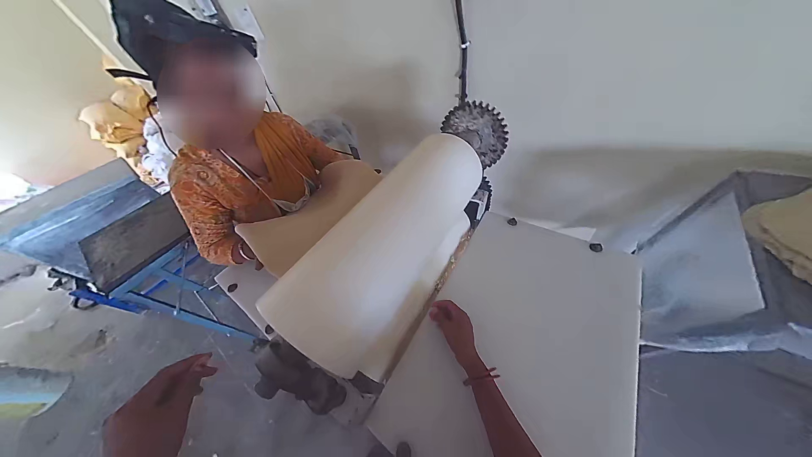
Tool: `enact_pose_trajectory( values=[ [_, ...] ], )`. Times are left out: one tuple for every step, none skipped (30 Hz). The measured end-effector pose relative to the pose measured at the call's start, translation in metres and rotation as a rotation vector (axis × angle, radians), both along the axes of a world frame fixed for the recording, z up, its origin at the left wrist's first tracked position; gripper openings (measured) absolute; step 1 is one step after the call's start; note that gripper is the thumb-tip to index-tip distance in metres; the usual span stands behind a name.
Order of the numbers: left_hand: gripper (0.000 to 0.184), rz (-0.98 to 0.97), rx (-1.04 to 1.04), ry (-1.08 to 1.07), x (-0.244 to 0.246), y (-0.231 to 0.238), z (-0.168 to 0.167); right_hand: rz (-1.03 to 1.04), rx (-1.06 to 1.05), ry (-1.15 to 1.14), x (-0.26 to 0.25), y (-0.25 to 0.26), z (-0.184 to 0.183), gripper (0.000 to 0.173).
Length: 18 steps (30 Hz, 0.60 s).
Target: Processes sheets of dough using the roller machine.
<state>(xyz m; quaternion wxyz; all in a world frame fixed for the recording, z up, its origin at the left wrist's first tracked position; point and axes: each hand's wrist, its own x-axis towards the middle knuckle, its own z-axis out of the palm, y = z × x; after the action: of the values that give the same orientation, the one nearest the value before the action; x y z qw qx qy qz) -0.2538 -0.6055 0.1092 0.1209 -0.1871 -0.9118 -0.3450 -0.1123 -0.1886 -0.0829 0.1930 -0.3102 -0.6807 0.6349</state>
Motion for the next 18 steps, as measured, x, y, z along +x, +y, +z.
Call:
enact_pose_trajectory(
  values=[
    [0.037,-0.008,-0.008,0.005,-0.001,0.003,0.002,0.014,0.0,-0.005,-0.003,-0.001,0.0,0.021],
    [0.036,-0.011,-0.016,0.013,-0.002,0.006,0.005,0.025,0.005,-0.004,-0.005,-0.001,0.0,0.022],
    [0.036,-0.014,-0.02,0.012,-0.002,0.009,0.007,0.032,0.007,0.005,-0.006,-0.001,0.0,0.023],
    [0.035,-0.017,-0.02,0.006,-0.002,0.011,0.01,0.035,0.004,0.015,-0.006,-0.002,-0.001,0.024],
    [0.035,-0.022,-0.02,0.005,-0.002,0.013,0.011,0.036,-0.001,0.02,-0.006,-0.002,-0.001,0.024],
    [0.035,-0.029,-0.015,0.004,-0.002,0.016,0.013,0.036,-0.003,0.023,-0.006,-0.001,-0.001,0.024],
    [0.034,-0.033,-0.012,0.006,-0.002,0.017,0.013,0.037,-0.005,0.022,-0.006,-0.001,-0.001,0.023],
    [0.033,-0.04,-0.011,0.006,-0.002,0.019,0.014,0.04,-0.007,0.019,-0.006,-0.001,0.0,0.023],
    [0.033,-0.049,-0.015,0.0,-0.002,0.021,0.015,0.041,-0.005,0.012,-0.007,-0.001,0.002,0.023],
    [0.034,-0.057,-0.026,-0.006,-0.003,0.022,0.014,0.043,-0.008,0.008,-0.008,-0.002,0.003,0.023],
    [0.035,-0.064,-0.041,-0.013,-0.004,0.023,0.015,0.052,-0.033,0.01,-0.011,-0.003,0.005,0.024],
    [0.035,-0.076,-0.052,-0.017,-0.005,0.023,0.016,0.07,-0.09,0.026,-0.015,-0.004,0.006,0.026],
    [0.035,-0.088,-0.06,-0.014,-0.005,0.024,0.017,0.083,-0.165,0.064,-0.02,-0.007,0.008,0.029],
    [0.035,-0.095,-0.066,-0.011,-0.005,0.026,0.019,0.09,-0.257,0.116,-0.026,-0.009,0.01,0.032],
    [0.035,-0.095,-0.07,-0.016,-0.004,0.028,0.022,0.092,-0.364,0.17,-0.031,-0.012,0.015,0.037],
    [0.035,-0.092,-0.075,-0.015,-0.002,0.03,0.025,0.083,-0.476,0.211,-0.038,-0.015,0.02,0.041],
    [0.034,-0.09,-0.081,-0.013,0.0,0.031,0.029,0.063,-0.566,0.25,-0.045,-0.018,0.024,0.044],
    [0.034,-0.089,-0.088,-0.006,0.001,0.031,0.032,0.038,-0.623,0.284,-0.051,-0.021,0.029,0.045]
  ],
)
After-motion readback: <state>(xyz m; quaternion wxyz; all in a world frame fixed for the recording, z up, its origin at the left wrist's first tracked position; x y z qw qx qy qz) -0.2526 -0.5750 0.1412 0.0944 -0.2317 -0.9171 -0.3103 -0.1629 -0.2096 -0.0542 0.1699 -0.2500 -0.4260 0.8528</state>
